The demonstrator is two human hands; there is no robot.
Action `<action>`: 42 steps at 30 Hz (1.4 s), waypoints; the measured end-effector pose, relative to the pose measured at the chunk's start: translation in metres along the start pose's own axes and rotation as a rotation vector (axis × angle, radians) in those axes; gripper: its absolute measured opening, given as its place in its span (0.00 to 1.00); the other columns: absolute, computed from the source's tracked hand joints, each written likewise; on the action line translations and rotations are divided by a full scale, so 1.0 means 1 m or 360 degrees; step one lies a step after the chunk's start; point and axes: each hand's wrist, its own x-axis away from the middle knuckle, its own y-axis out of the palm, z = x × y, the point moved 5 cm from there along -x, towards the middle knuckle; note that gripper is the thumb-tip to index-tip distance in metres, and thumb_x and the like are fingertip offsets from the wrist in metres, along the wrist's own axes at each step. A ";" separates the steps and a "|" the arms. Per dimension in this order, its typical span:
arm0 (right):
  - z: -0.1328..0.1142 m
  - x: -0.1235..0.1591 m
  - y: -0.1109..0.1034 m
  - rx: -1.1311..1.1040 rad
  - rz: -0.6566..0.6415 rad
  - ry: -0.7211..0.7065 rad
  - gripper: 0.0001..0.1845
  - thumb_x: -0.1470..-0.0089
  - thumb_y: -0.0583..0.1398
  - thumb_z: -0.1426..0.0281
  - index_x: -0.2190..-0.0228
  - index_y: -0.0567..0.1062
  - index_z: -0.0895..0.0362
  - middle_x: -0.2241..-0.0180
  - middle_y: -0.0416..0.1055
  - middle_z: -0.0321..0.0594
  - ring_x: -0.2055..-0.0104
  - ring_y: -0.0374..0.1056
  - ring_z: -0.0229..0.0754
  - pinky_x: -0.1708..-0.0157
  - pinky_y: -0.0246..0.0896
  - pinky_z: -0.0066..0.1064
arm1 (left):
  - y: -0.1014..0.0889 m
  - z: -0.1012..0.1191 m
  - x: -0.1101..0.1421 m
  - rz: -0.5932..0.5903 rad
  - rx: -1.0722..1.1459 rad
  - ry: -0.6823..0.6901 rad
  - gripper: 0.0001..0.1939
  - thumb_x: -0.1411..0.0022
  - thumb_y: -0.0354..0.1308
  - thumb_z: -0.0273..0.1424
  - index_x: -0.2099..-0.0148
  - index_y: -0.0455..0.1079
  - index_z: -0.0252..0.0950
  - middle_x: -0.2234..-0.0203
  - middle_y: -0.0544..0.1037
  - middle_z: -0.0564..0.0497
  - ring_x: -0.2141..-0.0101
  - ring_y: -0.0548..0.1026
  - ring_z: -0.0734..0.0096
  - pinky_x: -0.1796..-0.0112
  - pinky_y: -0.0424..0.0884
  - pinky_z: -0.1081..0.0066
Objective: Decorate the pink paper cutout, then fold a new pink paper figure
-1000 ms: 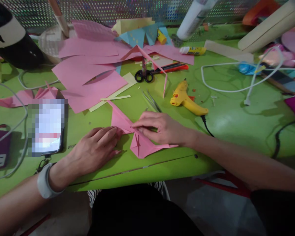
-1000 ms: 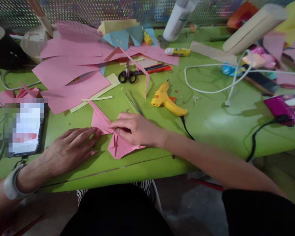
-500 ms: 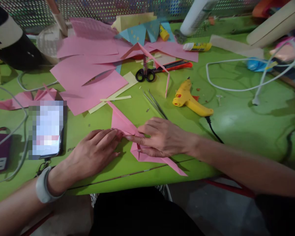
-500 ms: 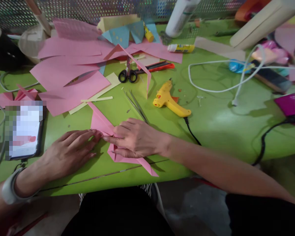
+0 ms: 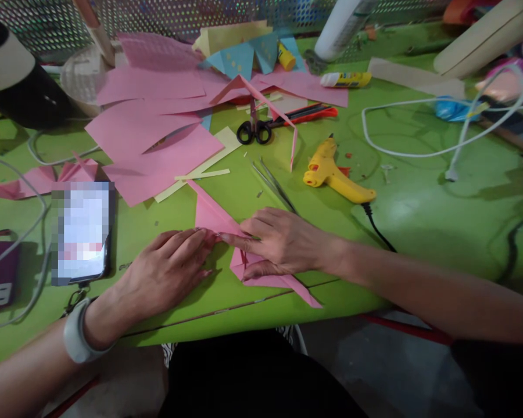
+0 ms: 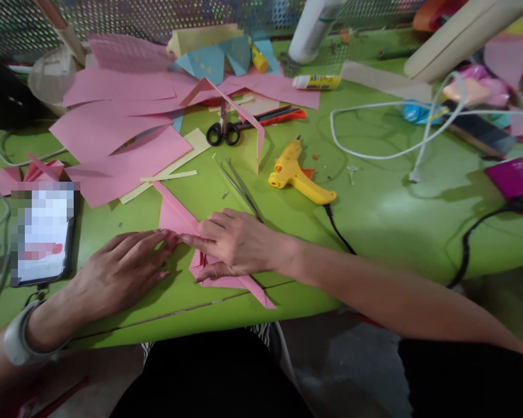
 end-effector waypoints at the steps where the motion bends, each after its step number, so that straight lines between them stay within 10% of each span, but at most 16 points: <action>1: 0.000 0.000 0.000 -0.0010 -0.0002 0.0004 0.36 0.35 0.46 0.47 0.38 0.66 0.58 0.63 0.69 0.45 0.61 0.62 0.45 0.63 0.56 0.37 | 0.000 0.000 0.000 0.0001 0.0006 -0.0006 0.20 0.31 0.54 0.32 0.40 0.67 0.33 0.52 0.77 0.40 0.53 0.78 0.56 0.54 0.77 0.60; 16: 0.005 -0.009 -0.006 -0.0233 -0.0093 0.0087 0.33 0.34 0.47 0.48 0.50 0.77 0.60 0.66 0.70 0.46 0.64 0.61 0.45 0.65 0.56 0.37 | -0.002 0.001 -0.004 0.0026 0.0028 -0.0002 0.19 0.29 0.50 0.36 0.42 0.68 0.31 0.54 0.78 0.39 0.53 0.78 0.55 0.56 0.77 0.60; 22: 0.041 -0.007 -0.020 -0.0938 0.0127 0.1027 0.22 0.36 0.55 0.56 0.63 0.79 0.60 0.71 0.71 0.40 0.71 0.63 0.37 0.71 0.57 0.31 | -0.001 0.003 -0.004 0.0061 -0.0069 0.0065 0.20 0.28 0.50 0.37 0.44 0.69 0.28 0.54 0.78 0.38 0.54 0.78 0.54 0.59 0.77 0.61; 29: 0.036 -0.030 -0.005 -0.1368 -0.0792 0.1379 0.26 0.47 0.64 0.52 0.85 0.74 0.58 0.87 0.64 0.33 0.86 0.58 0.32 0.80 0.56 0.29 | -0.001 0.004 -0.003 0.0085 -0.0120 0.0068 0.19 0.28 0.50 0.39 0.46 0.70 0.29 0.55 0.79 0.40 0.56 0.78 0.57 0.60 0.76 0.62; 42: 0.038 -0.037 0.011 -0.1478 -0.1000 0.1536 0.22 0.48 0.67 0.58 0.83 0.75 0.60 0.85 0.70 0.35 0.86 0.61 0.30 0.83 0.58 0.24 | 0.000 0.004 -0.003 0.0022 -0.0142 0.0024 0.21 0.28 0.49 0.42 0.49 0.71 0.29 0.55 0.79 0.41 0.56 0.78 0.58 0.60 0.76 0.63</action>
